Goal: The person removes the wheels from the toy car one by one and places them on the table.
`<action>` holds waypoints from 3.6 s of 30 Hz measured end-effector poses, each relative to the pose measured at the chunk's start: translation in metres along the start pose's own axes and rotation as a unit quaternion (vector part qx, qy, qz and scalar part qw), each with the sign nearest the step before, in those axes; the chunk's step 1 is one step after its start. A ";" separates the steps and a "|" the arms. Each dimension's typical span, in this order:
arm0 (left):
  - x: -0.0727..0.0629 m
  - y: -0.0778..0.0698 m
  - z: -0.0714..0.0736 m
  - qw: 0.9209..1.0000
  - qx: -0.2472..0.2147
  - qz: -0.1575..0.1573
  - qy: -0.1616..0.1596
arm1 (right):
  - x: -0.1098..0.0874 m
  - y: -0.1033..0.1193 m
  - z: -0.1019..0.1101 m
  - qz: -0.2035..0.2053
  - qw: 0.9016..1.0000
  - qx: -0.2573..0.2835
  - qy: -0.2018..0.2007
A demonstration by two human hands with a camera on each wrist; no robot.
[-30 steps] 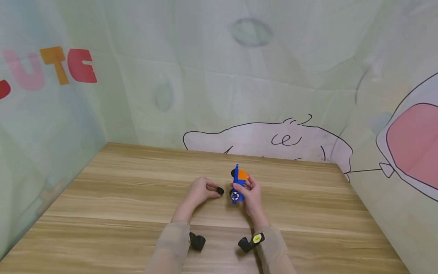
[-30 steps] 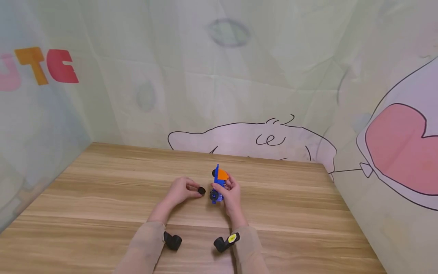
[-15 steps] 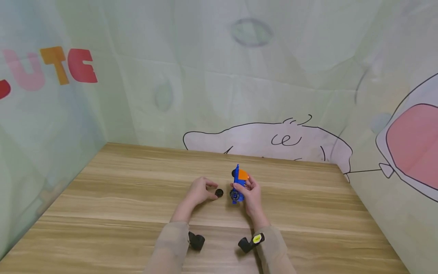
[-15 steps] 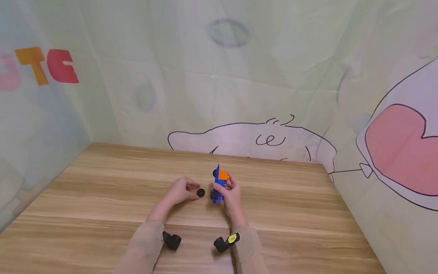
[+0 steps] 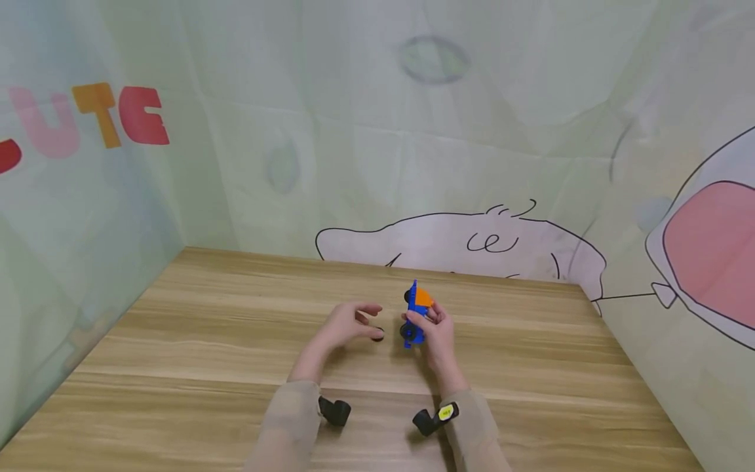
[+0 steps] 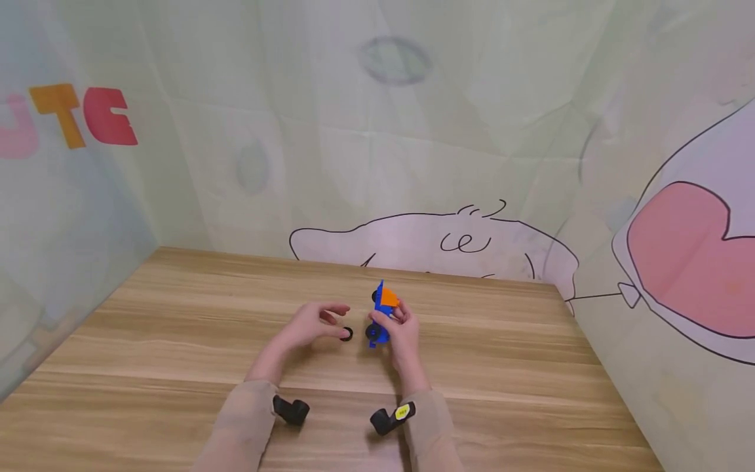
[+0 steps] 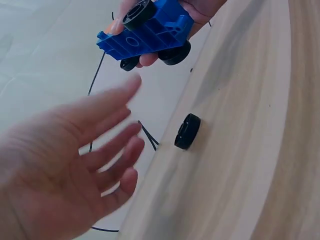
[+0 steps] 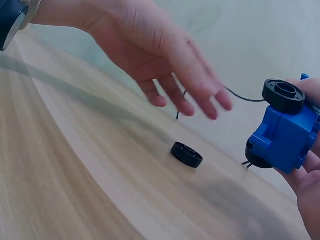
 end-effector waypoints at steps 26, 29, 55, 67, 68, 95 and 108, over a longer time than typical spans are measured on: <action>0.000 -0.031 -0.029 0.989 0.045 -0.123 0.069 | 0.000 0.011 -0.006 0.008 0.999 -0.022 -0.041; 0.000 -0.031 -0.031 0.988 0.052 -0.124 0.078 | 0.000 0.011 -0.008 0.008 0.999 -0.032 -0.036; -0.002 -0.026 -0.028 0.988 0.052 -0.131 0.069 | -0.001 0.002 -0.015 -0.005 0.996 -0.089 -0.002; -0.002 -0.028 -0.028 0.981 0.058 -0.171 0.076 | -0.001 0.003 -0.016 -0.003 0.998 -0.069 -0.009; -0.002 -0.028 -0.028 0.979 0.059 -0.178 0.076 | -0.001 0.003 -0.016 -0.002 0.998 -0.068 -0.010; 0.000 -0.027 -0.034 0.980 0.034 -0.188 0.055 | -0.002 0.005 -0.016 0.005 0.997 -0.078 -0.026; -0.002 -0.029 -0.033 0.987 -0.017 -0.147 0.058 | -0.006 0.011 -0.016 0.056 0.998 -0.032 0.008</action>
Point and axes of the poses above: each hand's wrist, its own x-axis towards the middle knuckle, its own z-axis out of the back of the hand, y = z × x, the point moved 5 cm from there along x, towards the middle knuckle, and after that the axes turned 3 degrees about x, right-handed, at the moved point
